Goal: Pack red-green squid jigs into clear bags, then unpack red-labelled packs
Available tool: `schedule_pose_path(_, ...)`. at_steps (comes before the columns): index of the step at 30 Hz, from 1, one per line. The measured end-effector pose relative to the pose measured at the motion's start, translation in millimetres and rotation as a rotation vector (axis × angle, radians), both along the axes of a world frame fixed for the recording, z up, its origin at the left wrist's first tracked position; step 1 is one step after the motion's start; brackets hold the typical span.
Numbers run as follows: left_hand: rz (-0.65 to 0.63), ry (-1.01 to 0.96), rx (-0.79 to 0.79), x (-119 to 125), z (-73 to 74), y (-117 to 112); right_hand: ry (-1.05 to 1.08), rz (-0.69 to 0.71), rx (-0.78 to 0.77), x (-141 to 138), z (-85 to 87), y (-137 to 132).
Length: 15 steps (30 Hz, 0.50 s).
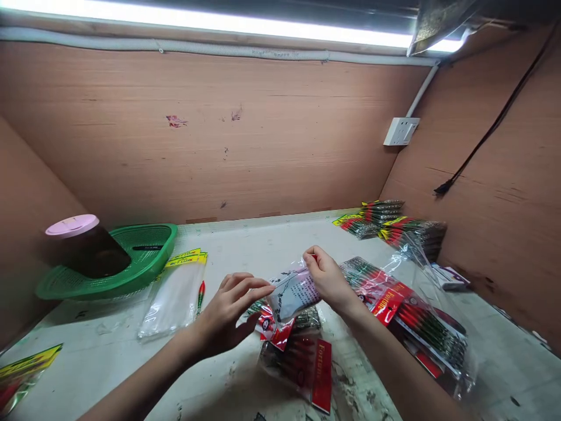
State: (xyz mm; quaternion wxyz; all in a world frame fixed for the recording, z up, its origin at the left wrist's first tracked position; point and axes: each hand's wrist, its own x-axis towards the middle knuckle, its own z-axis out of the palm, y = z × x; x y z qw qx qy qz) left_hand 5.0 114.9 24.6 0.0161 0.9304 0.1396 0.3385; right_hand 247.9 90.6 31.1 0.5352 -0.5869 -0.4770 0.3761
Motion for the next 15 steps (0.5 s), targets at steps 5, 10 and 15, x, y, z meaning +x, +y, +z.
schedule_pose_path(5,0.024,-0.18,0.035,10,-1.0,17,0.301,0.084,-0.224,0,-4.5,9)
schedule_pose_path(10,0.058,-0.292,-0.132,13,-18.1,38,0.513,0.043,-0.263,6,-13.9,56)
schedule_pose_path(15,0.201,-0.245,-0.145,33,-55.0,50,0.652,-0.009,-0.129,-38,-14.3,124)
